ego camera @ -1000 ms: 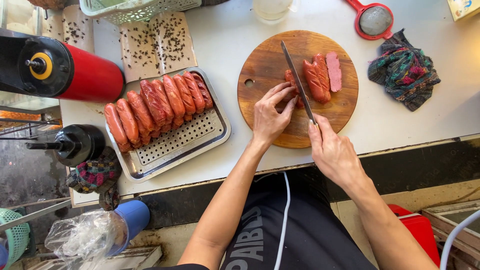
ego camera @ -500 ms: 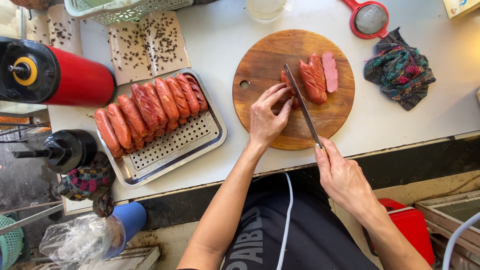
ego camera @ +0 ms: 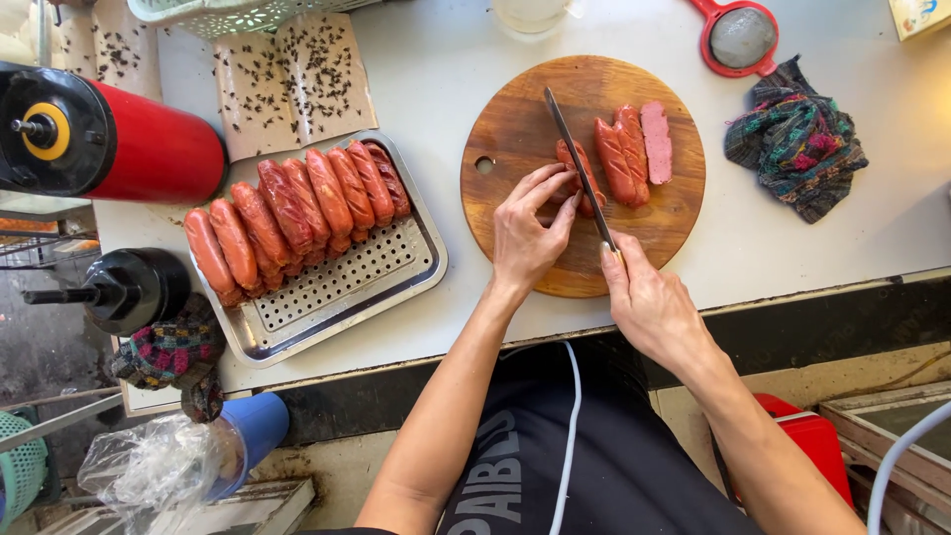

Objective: Slice multiple cooked sausages on a wooden cutting board using a knife.

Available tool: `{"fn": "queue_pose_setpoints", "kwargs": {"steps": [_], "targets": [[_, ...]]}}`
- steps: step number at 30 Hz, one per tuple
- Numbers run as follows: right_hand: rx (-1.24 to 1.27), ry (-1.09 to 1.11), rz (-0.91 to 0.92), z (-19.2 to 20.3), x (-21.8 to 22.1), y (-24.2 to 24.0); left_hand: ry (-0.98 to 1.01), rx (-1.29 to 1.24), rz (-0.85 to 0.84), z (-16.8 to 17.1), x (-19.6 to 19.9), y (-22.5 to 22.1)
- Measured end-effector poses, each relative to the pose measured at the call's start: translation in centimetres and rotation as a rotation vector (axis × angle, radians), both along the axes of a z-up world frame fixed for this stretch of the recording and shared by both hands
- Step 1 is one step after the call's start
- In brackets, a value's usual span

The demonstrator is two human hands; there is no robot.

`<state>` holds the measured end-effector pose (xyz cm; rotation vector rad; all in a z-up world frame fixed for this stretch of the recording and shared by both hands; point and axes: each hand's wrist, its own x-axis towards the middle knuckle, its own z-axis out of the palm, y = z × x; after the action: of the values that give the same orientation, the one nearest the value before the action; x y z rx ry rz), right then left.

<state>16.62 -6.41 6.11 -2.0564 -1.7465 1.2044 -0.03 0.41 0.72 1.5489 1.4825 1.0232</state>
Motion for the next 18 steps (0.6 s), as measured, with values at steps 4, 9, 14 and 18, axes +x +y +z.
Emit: {"fn": "queue_pose_setpoints", "kwargs": {"steps": [4,9,14,18], "targets": [[-0.085,-0.001,-0.027,0.8,1.6,-4.4,0.117,0.236,0.015,-1.1,-0.3,-0.3],[-0.198,-0.028,-0.064,1.9,2.5,-5.3,-0.069,-0.039,0.095,-0.8,0.3,0.0],[-0.183,-0.027,-0.078,2.1,2.5,-5.5,0.06,0.031,0.083,-2.3,0.1,-0.1],[-0.071,0.007,-0.069,1.5,1.9,-5.5,-0.078,0.019,0.119,1.0,-1.3,-0.1]]}}
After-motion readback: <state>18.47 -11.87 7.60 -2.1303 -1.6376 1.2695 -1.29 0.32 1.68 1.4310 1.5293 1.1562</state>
